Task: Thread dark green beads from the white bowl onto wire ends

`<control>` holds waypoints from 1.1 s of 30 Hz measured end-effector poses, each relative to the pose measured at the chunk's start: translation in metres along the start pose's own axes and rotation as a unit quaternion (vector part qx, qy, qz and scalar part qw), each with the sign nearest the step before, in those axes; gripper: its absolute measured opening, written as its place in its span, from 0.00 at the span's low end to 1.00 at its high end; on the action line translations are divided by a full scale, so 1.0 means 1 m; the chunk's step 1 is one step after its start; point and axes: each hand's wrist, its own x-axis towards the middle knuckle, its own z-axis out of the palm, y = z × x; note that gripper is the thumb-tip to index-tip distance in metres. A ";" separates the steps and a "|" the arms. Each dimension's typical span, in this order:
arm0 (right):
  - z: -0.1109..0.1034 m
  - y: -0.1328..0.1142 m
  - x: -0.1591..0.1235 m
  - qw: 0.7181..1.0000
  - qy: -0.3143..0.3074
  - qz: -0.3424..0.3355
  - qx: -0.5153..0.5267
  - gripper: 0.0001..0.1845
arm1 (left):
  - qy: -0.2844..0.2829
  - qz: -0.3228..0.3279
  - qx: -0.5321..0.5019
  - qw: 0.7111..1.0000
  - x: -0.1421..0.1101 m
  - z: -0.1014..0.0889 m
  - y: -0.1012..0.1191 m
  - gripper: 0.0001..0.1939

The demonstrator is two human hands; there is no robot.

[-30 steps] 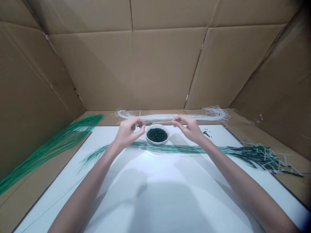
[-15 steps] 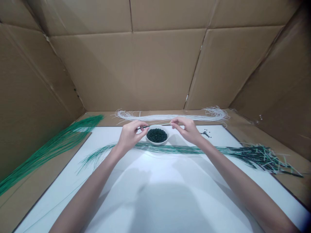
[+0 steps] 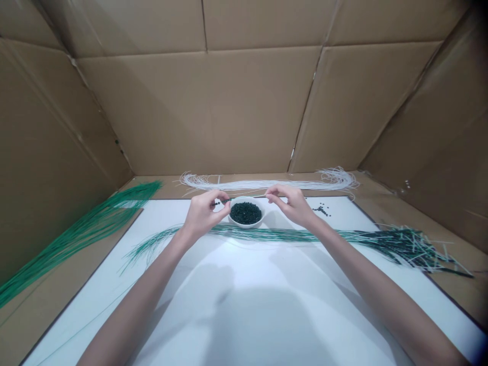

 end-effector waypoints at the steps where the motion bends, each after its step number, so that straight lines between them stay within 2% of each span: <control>1: 0.000 0.000 0.000 1.000 -0.001 -0.001 0.000 0.06 | -0.002 -0.003 0.001 1.000 0.000 0.000 0.000 0.03; 16: 0.006 -0.001 -0.002 1.000 -0.009 -0.018 0.000 0.07 | -0.001 -0.035 0.020 0.999 -0.001 0.005 -0.010 0.04; 20: 0.009 -0.001 -0.002 1.000 -0.009 -0.028 -0.008 0.07 | 0.005 -0.058 0.053 0.997 -0.003 0.008 -0.013 0.04; 24: 0.011 -0.002 -0.002 0.999 -0.013 -0.037 -0.007 0.07 | 0.002 -0.048 0.095 0.994 -0.003 0.011 -0.017 0.06; 28: 0.013 -0.001 -0.002 0.999 -0.019 -0.038 -0.012 0.07 | -0.048 -0.036 0.100 0.993 -0.001 0.008 -0.022 0.09; 33: 0.020 0.003 -0.003 0.997 -0.036 -0.052 -0.043 0.06 | -0.176 -0.024 0.094 0.980 0.002 0.009 -0.029 0.12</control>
